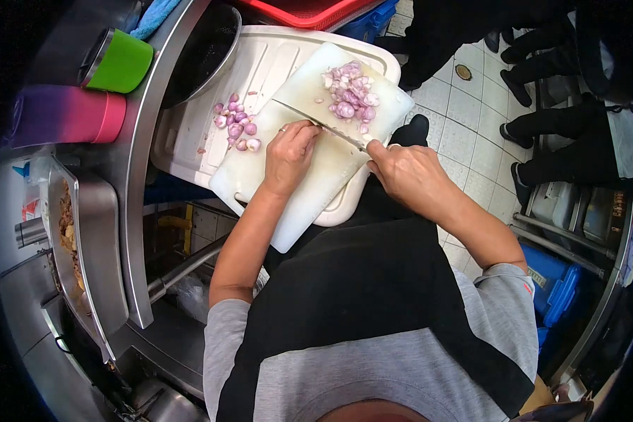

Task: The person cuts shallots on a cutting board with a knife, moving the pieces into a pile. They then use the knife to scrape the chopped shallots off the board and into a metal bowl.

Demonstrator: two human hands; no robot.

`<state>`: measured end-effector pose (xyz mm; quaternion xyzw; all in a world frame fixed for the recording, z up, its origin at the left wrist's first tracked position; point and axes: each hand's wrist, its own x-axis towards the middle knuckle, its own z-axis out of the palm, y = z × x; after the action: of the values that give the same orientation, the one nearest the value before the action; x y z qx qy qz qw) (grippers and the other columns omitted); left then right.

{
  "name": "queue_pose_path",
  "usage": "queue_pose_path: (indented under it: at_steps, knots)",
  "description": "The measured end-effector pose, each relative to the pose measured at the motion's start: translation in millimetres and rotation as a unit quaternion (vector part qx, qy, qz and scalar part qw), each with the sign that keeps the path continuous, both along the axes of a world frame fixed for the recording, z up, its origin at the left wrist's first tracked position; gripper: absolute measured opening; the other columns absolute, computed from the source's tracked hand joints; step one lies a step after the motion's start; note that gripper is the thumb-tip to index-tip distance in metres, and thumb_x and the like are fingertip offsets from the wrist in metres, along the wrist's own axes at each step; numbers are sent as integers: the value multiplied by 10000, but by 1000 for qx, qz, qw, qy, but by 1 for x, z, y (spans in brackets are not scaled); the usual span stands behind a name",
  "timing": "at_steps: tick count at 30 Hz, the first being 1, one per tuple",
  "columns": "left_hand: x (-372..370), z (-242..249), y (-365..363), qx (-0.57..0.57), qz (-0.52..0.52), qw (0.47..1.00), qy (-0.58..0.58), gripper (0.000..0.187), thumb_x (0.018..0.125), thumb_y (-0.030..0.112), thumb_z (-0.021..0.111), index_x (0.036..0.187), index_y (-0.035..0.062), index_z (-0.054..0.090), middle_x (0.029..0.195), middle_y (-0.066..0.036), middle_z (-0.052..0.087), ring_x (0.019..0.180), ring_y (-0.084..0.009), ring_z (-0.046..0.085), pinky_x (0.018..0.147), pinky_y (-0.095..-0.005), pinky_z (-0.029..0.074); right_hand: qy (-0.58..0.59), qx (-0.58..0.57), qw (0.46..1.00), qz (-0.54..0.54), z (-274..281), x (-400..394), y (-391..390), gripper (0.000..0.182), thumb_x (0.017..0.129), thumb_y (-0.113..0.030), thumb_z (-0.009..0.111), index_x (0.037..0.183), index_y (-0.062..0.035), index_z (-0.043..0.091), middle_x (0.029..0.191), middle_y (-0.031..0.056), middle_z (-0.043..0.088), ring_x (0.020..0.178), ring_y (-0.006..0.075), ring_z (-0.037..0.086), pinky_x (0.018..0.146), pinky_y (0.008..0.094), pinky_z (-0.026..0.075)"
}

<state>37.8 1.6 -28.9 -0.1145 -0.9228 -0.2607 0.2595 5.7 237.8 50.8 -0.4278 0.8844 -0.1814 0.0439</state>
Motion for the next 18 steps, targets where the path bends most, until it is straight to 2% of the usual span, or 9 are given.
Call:
queue_pose_path:
  at_steps: [5,12,14,18]
  knots:
    - [1,1,1,1,0,1000,-1,175,756,-25,722,910,54,693,959,-84,693,835,-271,680,711,-369,550,-8,-12,1000,-7,-34,-12,-15,142,922,-143,564,921,-3,546,633,187,650,617,363,682,537,449,540]
    - [0,0,1,-13,8,1000,-5,162,759,-22,720,903,45,687,951,-83,701,839,-269,682,716,-365,553,0,-15,1000,21,-1,-7,-1,158,925,-158,575,920,-4,540,633,195,646,620,373,679,550,461,540]
    - [0,-2,0,-8,7,1000,-4,162,758,-22,720,902,44,687,953,-85,703,841,-269,683,717,-366,554,-25,23,999,5,5,-3,1,177,923,-171,587,928,-2,536,633,198,644,625,378,678,555,470,540]
    - [0,-1,1,-1,3,1000,1,160,755,-18,724,897,44,685,960,-93,705,845,-272,683,719,-367,555,-37,-13,999,3,-27,-12,-13,199,919,-180,625,940,-23,503,644,188,637,624,388,655,557,492,513]
